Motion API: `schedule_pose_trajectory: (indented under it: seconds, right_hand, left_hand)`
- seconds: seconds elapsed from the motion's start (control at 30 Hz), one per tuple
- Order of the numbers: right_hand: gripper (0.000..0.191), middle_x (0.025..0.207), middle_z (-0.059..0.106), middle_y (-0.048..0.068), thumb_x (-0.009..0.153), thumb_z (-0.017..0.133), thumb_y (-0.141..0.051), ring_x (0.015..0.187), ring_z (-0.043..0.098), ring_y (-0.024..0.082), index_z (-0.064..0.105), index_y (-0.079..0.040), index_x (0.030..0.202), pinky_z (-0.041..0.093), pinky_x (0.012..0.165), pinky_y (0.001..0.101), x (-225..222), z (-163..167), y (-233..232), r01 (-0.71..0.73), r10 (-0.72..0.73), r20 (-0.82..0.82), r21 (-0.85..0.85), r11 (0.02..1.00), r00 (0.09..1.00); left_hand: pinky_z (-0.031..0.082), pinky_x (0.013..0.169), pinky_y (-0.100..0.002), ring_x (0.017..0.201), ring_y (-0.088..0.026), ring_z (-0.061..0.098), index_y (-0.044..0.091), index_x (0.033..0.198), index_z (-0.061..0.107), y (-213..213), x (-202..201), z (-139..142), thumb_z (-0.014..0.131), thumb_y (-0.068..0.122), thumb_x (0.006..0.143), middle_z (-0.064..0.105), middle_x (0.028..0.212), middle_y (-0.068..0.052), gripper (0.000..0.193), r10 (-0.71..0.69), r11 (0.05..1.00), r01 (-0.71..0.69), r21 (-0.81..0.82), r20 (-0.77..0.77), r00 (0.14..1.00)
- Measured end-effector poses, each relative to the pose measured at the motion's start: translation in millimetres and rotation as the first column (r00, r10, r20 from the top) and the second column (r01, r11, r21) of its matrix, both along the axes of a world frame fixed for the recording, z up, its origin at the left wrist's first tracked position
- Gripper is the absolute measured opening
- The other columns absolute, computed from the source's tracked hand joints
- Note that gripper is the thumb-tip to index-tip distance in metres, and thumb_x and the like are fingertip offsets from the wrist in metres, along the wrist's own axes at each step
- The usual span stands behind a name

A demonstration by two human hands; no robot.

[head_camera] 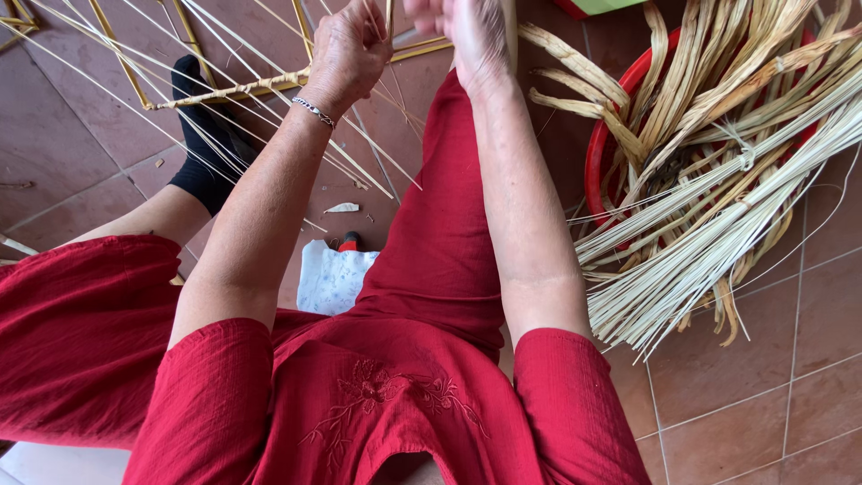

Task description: The person sits on the floor and weaves thin bamboo strips through a rectangular bamboo frame. They repeatedly pick up strips, thread them through the frame, and pull them tight to build up the woven pattern.

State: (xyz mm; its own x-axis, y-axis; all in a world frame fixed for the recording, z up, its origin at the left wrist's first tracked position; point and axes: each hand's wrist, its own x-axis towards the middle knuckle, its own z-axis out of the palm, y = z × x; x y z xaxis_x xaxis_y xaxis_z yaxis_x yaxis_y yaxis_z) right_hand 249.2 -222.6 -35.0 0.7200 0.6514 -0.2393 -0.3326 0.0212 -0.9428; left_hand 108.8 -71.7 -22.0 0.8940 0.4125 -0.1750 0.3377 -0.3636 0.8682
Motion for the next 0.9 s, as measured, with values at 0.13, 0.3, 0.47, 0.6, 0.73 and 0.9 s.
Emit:
schedule_pose_trajectory:
  seconds: [0.13,0.3,0.47,0.6,0.73,0.9]
  right_hand:
    - [0.026,0.077,0.077,0.006,0.103,0.063,-0.02,0.057,0.073,0.014,0.075,0.001,0.095,0.055,0.043,0.0293,-34.3,7.1,-12.6,-0.092,0.206,0.184,-0.49,0.867,0.961]
    - [0.019,0.077,0.076,0.008,0.095,0.057,-0.006,0.054,0.075,0.018,0.071,-0.006,0.109,0.058,0.048,0.0335,-78.5,-5.3,-1.0,-0.096,0.243,0.214,-0.533,0.841,0.946]
    - [0.01,0.086,0.079,0.011,0.09,0.073,-0.013,0.078,0.078,0.023,0.077,-0.01,0.098,0.062,0.07,0.0389,-84.3,-20.3,6.3,0.132,0.182,0.572,-0.463,0.877,0.8]
    - [0.015,0.082,0.078,0.01,0.086,0.08,-0.024,0.076,0.077,0.026,0.075,-0.01,0.09,0.061,0.07,0.0406,-83.9,-21.1,4.2,0.119,0.261,0.501,-0.606,0.787,0.825]
    - [0.021,0.077,0.076,0.01,0.082,0.083,-0.026,0.073,0.075,0.028,0.072,-0.009,0.083,0.059,0.067,0.0421,-87.3,-19.7,7.2,0.199,0.264,0.584,-0.609,0.768,0.767]
    - [0.025,0.08,0.073,0.012,0.079,0.084,-0.025,0.074,0.074,0.028,0.069,-0.006,0.084,0.058,0.066,0.0416,-87.2,-18.4,6.5,0.254,0.222,0.656,-0.549,0.797,0.721]
  left_hand:
    - [0.057,0.039,-0.028,0.05,-0.012,0.07,0.007,0.099,0.07,1.9,3.1,5.5,0.069,0.001,0.094,0.074,0.069,-0.004,0.008,-0.016,1.0,0.016,-0.023,-0.025,1.0]
    - [0.059,0.041,-0.026,0.05,-0.011,0.071,0.008,0.103,0.079,4.5,4.9,12.1,0.07,0.002,0.094,0.077,0.075,-0.006,0.014,-0.034,0.999,0.033,-0.009,-0.075,0.997]
    - [0.061,0.045,-0.031,0.054,-0.017,0.073,0.005,0.098,0.077,7.7,6.2,8.9,0.076,0.009,0.093,0.076,0.077,-0.007,0.006,-0.034,0.999,0.034,-0.002,-0.169,0.985]
    - [0.061,0.064,-0.04,0.068,-0.027,0.076,0.006,0.085,0.082,6.7,6.1,2.5,0.083,0.007,0.081,0.075,0.078,-0.016,0.004,-0.132,0.923,0.096,0.374,0.07,0.989]
    - [0.059,0.063,-0.044,0.071,-0.033,0.074,0.006,0.079,0.083,6.9,6.5,2.6,0.085,0.008,0.078,0.074,0.086,-0.021,0.003,-0.157,0.86,0.103,0.5,0.068,0.985]
    - [0.06,0.056,-0.029,0.071,-0.023,0.078,0.003,0.106,0.076,6.0,11.2,15.2,0.064,0.006,0.099,0.078,0.095,-0.019,0.014,-0.058,0.998,0.065,0.007,-0.357,0.932]
